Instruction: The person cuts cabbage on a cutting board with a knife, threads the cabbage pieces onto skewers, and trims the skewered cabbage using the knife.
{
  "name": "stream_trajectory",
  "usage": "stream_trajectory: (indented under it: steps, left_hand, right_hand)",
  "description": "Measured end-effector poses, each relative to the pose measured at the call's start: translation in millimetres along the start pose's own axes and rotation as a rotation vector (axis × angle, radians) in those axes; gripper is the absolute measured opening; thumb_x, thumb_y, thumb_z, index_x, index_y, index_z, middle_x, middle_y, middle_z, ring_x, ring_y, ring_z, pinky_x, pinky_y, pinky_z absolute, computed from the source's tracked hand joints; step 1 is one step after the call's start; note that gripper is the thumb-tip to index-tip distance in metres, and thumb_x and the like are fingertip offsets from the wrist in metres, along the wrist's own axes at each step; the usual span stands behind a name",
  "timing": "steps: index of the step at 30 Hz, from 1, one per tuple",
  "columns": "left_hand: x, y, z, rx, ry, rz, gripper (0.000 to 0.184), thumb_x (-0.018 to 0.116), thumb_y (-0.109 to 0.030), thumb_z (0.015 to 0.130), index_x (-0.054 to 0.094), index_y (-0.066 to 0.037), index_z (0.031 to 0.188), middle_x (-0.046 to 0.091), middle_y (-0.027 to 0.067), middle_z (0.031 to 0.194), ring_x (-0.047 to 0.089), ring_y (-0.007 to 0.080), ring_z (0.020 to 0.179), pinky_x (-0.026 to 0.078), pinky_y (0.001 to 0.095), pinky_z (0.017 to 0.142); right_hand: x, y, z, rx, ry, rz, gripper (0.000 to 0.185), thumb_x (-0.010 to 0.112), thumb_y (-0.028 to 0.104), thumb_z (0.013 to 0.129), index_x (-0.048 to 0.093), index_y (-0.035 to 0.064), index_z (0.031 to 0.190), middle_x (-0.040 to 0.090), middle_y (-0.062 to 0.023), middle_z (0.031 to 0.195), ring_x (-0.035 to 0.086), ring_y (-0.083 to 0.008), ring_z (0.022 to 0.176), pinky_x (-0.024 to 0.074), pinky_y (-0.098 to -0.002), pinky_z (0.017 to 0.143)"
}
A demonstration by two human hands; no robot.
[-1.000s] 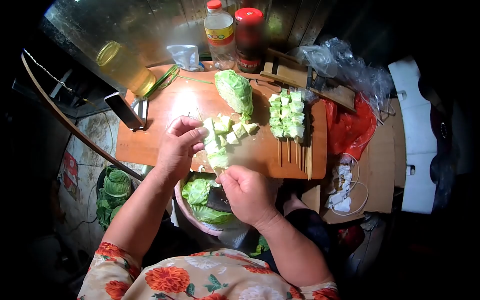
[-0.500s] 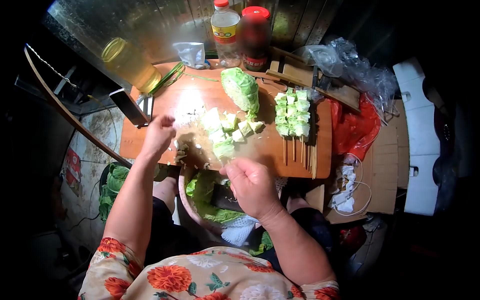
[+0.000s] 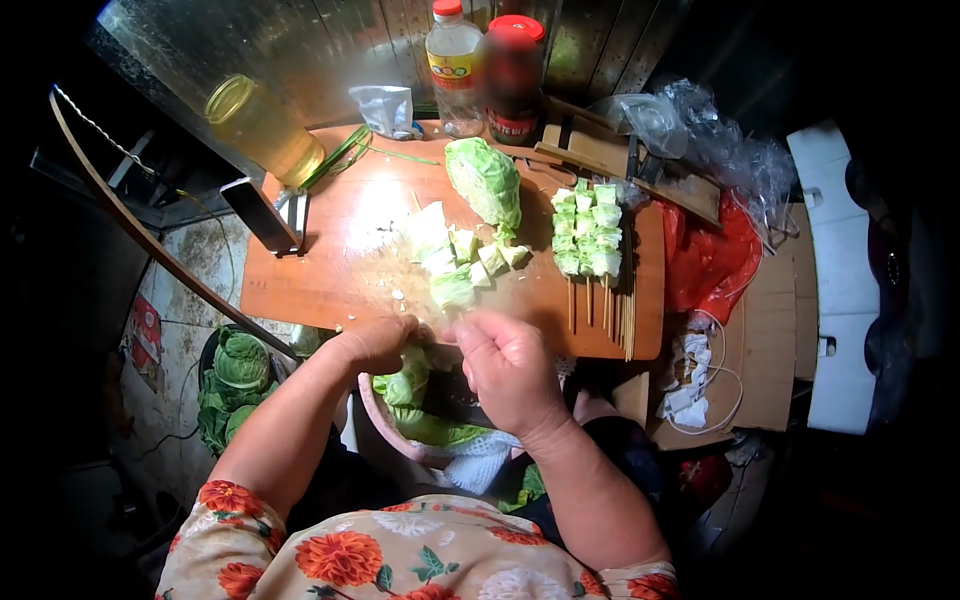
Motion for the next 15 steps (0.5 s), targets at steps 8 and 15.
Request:
stream_trajectory:
  steps: [8,15]
  left_hand:
    - [-34,32,45,-0.298,-0.533,-0.579,0.026,0.063,-0.020,0.080,0.064,-0.001,0.098,0.067,0.0185,0.090,0.065,0.0278,0.082,0.052,0.0364,0.072]
    - [-40,17,65,-0.202,-0.630,-0.976,0.022,0.057,-0.006,0.085,0.064,0.001,0.104,0.066,0.0067,0.085,0.060,0.0149,0.073,0.048,0.0269,0.065]
  right_hand:
    - [-12,4,-5,-0.024,-0.039,-0.036,0.020,0.049,0.014,0.095,0.061,-0.0018,0.091,0.047,0.0043,0.061,0.041,-0.0019,0.051,0.0324,-0.0166,0.047]
    - [-30,9,-11,-0.019,-0.082,-0.056,0.021,0.049,0.015,0.095,0.061,-0.0011,0.091,0.047,0.0047,0.060,0.041,-0.0016,0.051,0.0328,-0.0170,0.047]
Point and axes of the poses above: each hand's wrist, its own z-axis towards the middle knuckle, its own x-axis out of the palm, y = z × x, the point moved 2 cm from there along z, towards the middle knuckle
